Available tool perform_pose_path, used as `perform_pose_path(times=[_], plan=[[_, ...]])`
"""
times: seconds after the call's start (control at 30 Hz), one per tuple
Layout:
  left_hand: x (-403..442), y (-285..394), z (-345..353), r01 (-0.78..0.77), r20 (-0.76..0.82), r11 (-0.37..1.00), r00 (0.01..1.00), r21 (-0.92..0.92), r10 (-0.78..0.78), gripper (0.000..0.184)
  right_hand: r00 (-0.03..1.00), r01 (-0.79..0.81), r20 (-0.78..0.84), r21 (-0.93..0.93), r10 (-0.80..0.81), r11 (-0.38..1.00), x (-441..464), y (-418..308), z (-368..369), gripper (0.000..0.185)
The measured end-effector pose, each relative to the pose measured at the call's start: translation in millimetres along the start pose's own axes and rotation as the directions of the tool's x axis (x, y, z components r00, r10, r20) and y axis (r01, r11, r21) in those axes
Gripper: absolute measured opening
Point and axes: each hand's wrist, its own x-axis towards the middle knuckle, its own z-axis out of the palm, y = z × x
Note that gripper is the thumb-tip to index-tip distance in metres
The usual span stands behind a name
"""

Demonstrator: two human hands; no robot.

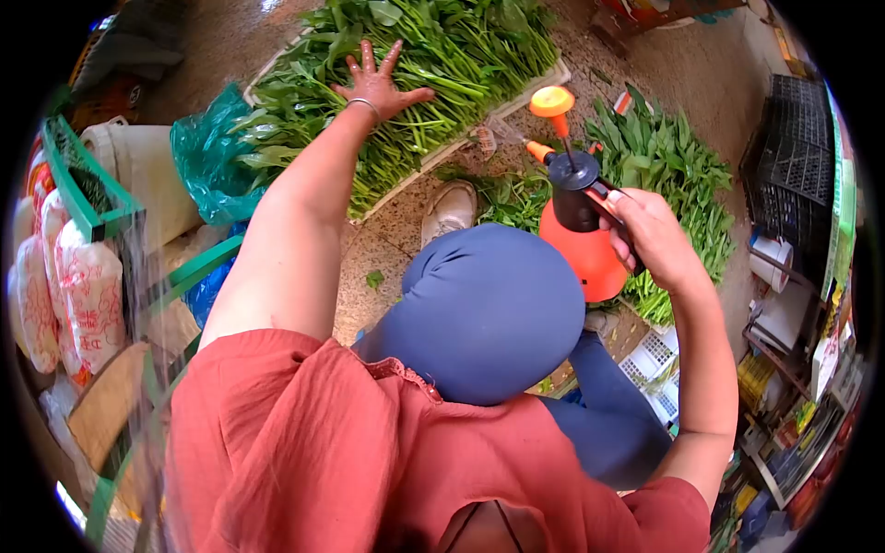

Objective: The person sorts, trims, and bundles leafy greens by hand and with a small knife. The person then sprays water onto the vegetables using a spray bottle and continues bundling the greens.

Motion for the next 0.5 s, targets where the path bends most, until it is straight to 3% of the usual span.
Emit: perform_pose_path(times=[0.2, 0.3, 0.37, 0.4, 0.43, 0.5], plan=[[-4.1, -1.6, -11.5, -0.054, -0.006, 0.998, 0.999, 0.026, 0.054, 0.104, 0.996, 0.01, -0.092, 0.104, 0.0, 0.995, -8.9, 32.7, 0.8, 0.032], [-26.9, 17.2, -33.8, -0.028, -0.146, 0.968, 0.987, 0.248, 0.066, 0.096, 0.999, 0.008, -0.034, 0.067, -0.006, 0.998, -19.7, 35.6, 7.6, 0.032], [-38.3, 39.9, -39.1, 0.026, -0.398, 0.979, 0.916, 0.204, 0.059, 0.092, 0.998, 0.015, -0.058, 0.088, -0.01, 0.996, -23.2, 43.0, 10.2, 0.032], [-43.0, 53.0, -39.0, -0.038, -0.436, 0.98, 0.892, 0.196, 0.122, 0.086, 0.997, 0.019, -0.077, 0.12, -0.01, 0.993, -24.8, 44.7, 10.2, 0.032], [-46.1, 68.9, -38.5, -0.085, -0.447, 0.947, 0.866, 0.311, 0.225, 0.07, 0.995, 0.026, -0.1, 0.149, -0.011, 0.988, -25.8, 46.4, 9.5, 0.033], [-46.9, 92.4, -28.1, -0.381, -0.333, 0.884, 0.825, 0.27, 0.457, 0.058, 0.992, 0.042, -0.123, 0.195, -0.018, 0.98, -27.8, 50.8, 10.7, 0.034]])
